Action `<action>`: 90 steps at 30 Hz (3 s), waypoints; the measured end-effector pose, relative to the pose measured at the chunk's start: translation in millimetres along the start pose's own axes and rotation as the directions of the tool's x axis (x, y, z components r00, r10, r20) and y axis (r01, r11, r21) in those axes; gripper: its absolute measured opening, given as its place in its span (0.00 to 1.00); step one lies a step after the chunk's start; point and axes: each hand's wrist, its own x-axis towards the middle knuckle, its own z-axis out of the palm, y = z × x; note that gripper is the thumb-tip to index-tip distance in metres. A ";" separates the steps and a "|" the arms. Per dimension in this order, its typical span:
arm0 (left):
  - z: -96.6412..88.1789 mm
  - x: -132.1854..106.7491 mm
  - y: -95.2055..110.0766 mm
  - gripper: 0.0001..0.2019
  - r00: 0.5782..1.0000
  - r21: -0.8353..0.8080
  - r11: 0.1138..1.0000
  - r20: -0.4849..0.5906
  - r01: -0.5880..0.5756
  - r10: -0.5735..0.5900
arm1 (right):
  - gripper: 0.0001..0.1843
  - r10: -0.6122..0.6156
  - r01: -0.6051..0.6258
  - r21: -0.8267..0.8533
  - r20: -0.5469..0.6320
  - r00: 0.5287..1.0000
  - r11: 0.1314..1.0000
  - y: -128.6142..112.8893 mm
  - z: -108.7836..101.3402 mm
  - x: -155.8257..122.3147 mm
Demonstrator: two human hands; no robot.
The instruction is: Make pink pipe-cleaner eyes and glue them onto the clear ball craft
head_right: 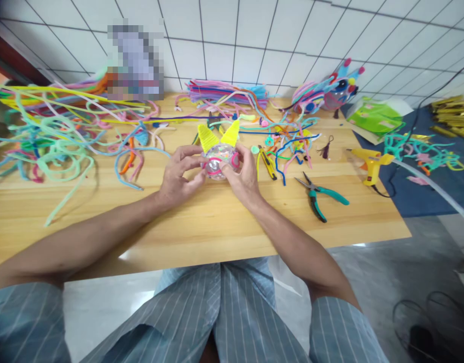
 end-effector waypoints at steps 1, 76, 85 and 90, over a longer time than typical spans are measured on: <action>0.4 0.3 0.4 0.14 1.000 0.009 1.000 0.002 -0.022 0.022 | 0.40 0.005 -0.005 -0.001 -0.003 1.000 1.000 0.3 -0.3 0.7; 14.6 2.8 -7.2 0.28 0.914 -0.458 0.791 0.205 0.406 -0.350 | 0.45 -0.085 0.089 -0.081 0.056 0.995 0.993 1.6 11.0 -7.1; 11.1 2.0 -8.2 0.27 0.909 -0.433 0.800 0.230 0.415 -0.347 | 0.45 -0.144 0.152 -0.132 0.069 0.987 0.979 1.0 13.0 -6.1; 9.0 4.2 -4.6 0.34 0.863 -0.497 0.708 0.240 0.502 -0.444 | 0.44 -0.168 0.182 -0.182 0.089 0.982 0.966 -1.8 12.0 -6.3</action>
